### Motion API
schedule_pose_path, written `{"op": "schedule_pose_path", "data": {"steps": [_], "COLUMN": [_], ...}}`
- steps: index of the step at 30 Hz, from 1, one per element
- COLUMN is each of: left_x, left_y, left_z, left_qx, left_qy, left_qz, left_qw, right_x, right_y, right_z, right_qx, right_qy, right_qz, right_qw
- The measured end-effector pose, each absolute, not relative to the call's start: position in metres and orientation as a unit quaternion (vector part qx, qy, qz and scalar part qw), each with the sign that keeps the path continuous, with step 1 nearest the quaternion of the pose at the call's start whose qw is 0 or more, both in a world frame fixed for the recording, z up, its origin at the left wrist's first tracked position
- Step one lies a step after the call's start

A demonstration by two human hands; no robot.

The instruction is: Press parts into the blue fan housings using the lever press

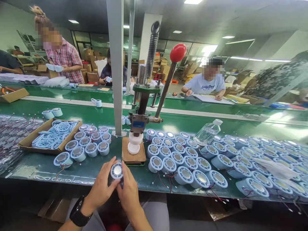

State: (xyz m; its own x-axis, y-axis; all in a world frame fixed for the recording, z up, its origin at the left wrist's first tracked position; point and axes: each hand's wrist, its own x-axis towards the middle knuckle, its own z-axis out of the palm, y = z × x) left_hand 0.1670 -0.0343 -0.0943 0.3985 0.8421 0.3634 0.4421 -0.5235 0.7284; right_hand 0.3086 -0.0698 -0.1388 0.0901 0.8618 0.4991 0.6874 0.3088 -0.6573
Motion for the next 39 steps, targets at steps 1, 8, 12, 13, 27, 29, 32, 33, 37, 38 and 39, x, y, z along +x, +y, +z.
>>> {"op": "schedule_pose_path", "data": {"steps": [1, 8, 12, 13, 27, 29, 32, 33, 37, 38, 39], "left_x": [0.168, 0.179, 0.198, 0.205, 0.242, 0.252, 0.266, 0.269, 0.267, 0.264, 0.262], "left_y": [-0.035, -0.011, 0.031, 0.041, 0.077, 0.079, 0.083, 0.084, 0.089, 0.089, 0.089], "left_z": [-0.098, -0.079, -0.039, -0.032, -0.043, -0.046, -0.049, -0.050, -0.056, -0.057, -0.059], "left_qx": [0.790, 0.724, 0.700, 0.699, 0.655, 0.657, 0.665, 0.667, 0.680, 0.683, 0.685], "left_qy": [0.406, 0.450, 0.434, 0.429, 0.347, 0.328, 0.317, 0.317, 0.317, 0.317, 0.318], "left_qz": [0.369, 0.373, 0.426, 0.433, 0.486, 0.482, 0.473, 0.470, 0.461, 0.459, 0.457], "left_qw": [0.275, 0.366, 0.373, 0.374, 0.463, 0.478, 0.484, 0.482, 0.474, 0.472, 0.470], "right_x": [0.310, 0.375, 0.432, 0.442, 0.448, 0.448, 0.450, 0.451, 0.453, 0.452, 0.451], "right_y": [-0.071, -0.061, -0.004, 0.016, 0.094, 0.092, 0.094, 0.096, 0.107, 0.105, 0.098], "right_z": [-0.139, -0.031, 0.130, 0.167, 0.247, 0.248, 0.245, 0.245, 0.254, 0.259, 0.263], "right_qx": [-0.583, -0.522, -0.516, -0.513, -0.460, -0.466, -0.472, -0.467, -0.457, -0.464, -0.472], "right_qy": [-0.675, -0.773, -0.669, -0.644, -0.608, -0.604, -0.609, -0.614, -0.628, -0.624, -0.619], "right_qz": [0.100, -0.003, -0.211, -0.233, 0.067, 0.067, 0.068, 0.068, 0.063, 0.059, 0.053], "right_qw": [0.442, 0.361, 0.491, 0.518, 0.644, 0.644, 0.634, 0.632, 0.627, 0.626, 0.626]}}
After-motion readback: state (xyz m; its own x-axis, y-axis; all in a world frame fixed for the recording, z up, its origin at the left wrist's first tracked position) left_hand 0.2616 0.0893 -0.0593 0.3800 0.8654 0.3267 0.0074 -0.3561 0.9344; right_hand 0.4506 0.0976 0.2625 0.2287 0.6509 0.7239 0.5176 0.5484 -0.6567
